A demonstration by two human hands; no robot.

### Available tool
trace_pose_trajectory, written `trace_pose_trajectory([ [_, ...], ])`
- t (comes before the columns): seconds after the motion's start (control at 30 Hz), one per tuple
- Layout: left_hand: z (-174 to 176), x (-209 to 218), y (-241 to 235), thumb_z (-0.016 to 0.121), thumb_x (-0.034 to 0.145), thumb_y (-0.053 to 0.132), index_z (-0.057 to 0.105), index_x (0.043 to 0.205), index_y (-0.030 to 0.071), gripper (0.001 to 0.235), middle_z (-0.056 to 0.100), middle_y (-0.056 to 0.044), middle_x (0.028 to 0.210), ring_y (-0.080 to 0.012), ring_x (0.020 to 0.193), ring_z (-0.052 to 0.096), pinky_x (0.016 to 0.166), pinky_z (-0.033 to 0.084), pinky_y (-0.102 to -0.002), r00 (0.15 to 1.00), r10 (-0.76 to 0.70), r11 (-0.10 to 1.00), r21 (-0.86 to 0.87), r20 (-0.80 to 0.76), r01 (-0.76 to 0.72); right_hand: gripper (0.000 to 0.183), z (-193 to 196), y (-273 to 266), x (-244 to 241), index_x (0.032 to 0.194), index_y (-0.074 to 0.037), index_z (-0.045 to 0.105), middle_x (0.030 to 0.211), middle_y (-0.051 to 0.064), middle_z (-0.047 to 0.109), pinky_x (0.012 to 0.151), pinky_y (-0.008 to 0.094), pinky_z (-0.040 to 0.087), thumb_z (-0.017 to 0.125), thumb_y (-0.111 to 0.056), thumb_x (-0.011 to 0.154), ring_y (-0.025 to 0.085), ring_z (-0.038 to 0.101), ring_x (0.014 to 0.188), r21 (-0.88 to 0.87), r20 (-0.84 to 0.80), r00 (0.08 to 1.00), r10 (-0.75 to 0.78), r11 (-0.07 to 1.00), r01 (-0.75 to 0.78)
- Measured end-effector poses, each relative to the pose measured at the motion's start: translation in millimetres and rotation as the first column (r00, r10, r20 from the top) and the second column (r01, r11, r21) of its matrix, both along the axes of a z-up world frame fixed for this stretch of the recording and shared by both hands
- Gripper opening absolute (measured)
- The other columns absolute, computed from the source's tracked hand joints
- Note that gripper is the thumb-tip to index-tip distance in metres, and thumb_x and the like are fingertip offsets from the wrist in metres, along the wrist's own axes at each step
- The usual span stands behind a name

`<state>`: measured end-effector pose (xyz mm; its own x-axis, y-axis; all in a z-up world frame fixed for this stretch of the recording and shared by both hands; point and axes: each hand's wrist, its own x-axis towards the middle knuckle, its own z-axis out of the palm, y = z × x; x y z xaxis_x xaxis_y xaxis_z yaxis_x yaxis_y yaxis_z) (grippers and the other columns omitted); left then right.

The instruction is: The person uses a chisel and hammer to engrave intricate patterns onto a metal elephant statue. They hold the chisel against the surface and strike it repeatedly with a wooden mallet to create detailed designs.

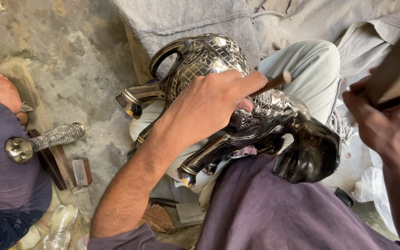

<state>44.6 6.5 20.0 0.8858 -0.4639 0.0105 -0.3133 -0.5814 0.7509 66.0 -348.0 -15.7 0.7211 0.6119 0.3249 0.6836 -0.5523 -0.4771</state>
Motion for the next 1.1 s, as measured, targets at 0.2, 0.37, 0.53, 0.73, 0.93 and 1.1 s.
trace_pose_trajectory([
  [0.2, 11.3, -4.2, -1.8, 0.054, 0.096, -0.007, 0.059, 0.132, 0.019, 0.044, 0.066, -0.007, 0.085, -0.0174, 0.088, 0.078, 0.069, 0.064, -0.031, 0.999, -0.013, 1.000, 0.021, 0.029, 0.012, 0.013, -9.3, -7.2, -7.5, 0.104, 0.002, 0.062, 0.096, 0.018, 0.064, 0.066, 0.031, 0.053, 0.072, 0.010, 0.100, 0.026, 0.065, 0.082, 0.008, -0.072, 0.986, -0.148, 0.989, 0.149],
  [0.37, 14.2, -3.5, -4.3, 0.055, 0.100, -0.003, 0.060, 0.130, 0.018, 0.037, 0.065, -0.005, 0.085, -0.0180, 0.084, 0.078, 0.066, 0.063, -0.032, 1.000, -0.001, 0.998, 0.063, 0.016, 0.000, 0.016, -10.6, 7.6, -10.7, 0.102, -0.002, 0.060, 0.083, 0.005, 0.061, 0.058, 0.027, 0.047, 0.074, -0.001, 0.095, 0.013, 0.062, 0.066, 0.178, -0.424, 0.855, -0.299, 0.898, 0.403],
  [0.53, 11.7, -8.5, -3.2, 0.055, 0.100, 0.001, 0.061, 0.129, 0.016, 0.033, 0.064, -0.006, 0.082, -0.0195, 0.081, 0.077, 0.061, 0.061, -0.032, 0.999, 0.019, 0.997, 0.074, 0.043, -0.022, 0.013, 0.6, 13.2, -12.1, 0.102, 0.003, 0.062, 0.085, 0.012, 0.066, 0.065, 0.031, 0.052, 0.076, 0.003, 0.103, 0.021, 0.067, 0.074, -0.013, -0.155, 0.907, -0.391, 0.919, 0.394],
  [0.73, -4.2, -19.7, 4.9, 0.061, 0.100, 0.000, 0.059, 0.133, 0.016, 0.037, 0.066, -0.006, 0.086, -0.0161, 0.083, 0.076, 0.053, 0.061, -0.022, 0.991, 0.072, 0.997, -0.045, 0.113, -0.068, 0.024, -7.6, 4.4, -16.3, 0.119, 0.007, 0.057, 0.105, 0.009, 0.068, 0.083, 0.029, 0.059, 0.071, 0.004, 0.099, 0.017, 0.070, 0.094, 0.340, -0.475, 0.834, -0.281, 0.815, 0.469],
  [0.93, -13.6, -26.1, 17.2, 0.075, 0.100, 0.010, 0.054, 0.134, 0.014, 0.041, 0.070, -0.006, 0.098, -0.0157, 0.085, 0.075, 0.063, 0.063, -0.024, 0.974, 0.172, 0.969, -0.202, 0.148, -0.140, 0.019, 5.7, 9.0, -19.2, 0.115, 0.007, 0.057, 0.100, 0.010, 0.064, 0.067, 0.026, 0.050, 0.070, 0.003, 0.101, 0.015, 0.063, 0.081, 0.234, -0.565, 0.781, -0.265, 0.857, 0.460],
  [1.1, -14.0, -23.1, 15.1, 0.076, 0.098, 0.021, 0.056, 0.131, 0.016, 0.039, 0.066, -0.007, 0.084, -0.0213, 0.075, 0.073, 0.059, 0.060, -0.033, 0.982, 0.154, 0.984, -0.113, 0.114, -0.141, 0.030, 19.4, 35.9, -2.6, 0.116, 0.006, 0.062, 0.097, 0.017, 0.067, 0.075, 0.040, 0.054, 0.072, 0.010, 0.088, 0.030, 0.066, 0.084, -0.266, -0.011, 0.968, -0.249, 0.934, 0.238],
])
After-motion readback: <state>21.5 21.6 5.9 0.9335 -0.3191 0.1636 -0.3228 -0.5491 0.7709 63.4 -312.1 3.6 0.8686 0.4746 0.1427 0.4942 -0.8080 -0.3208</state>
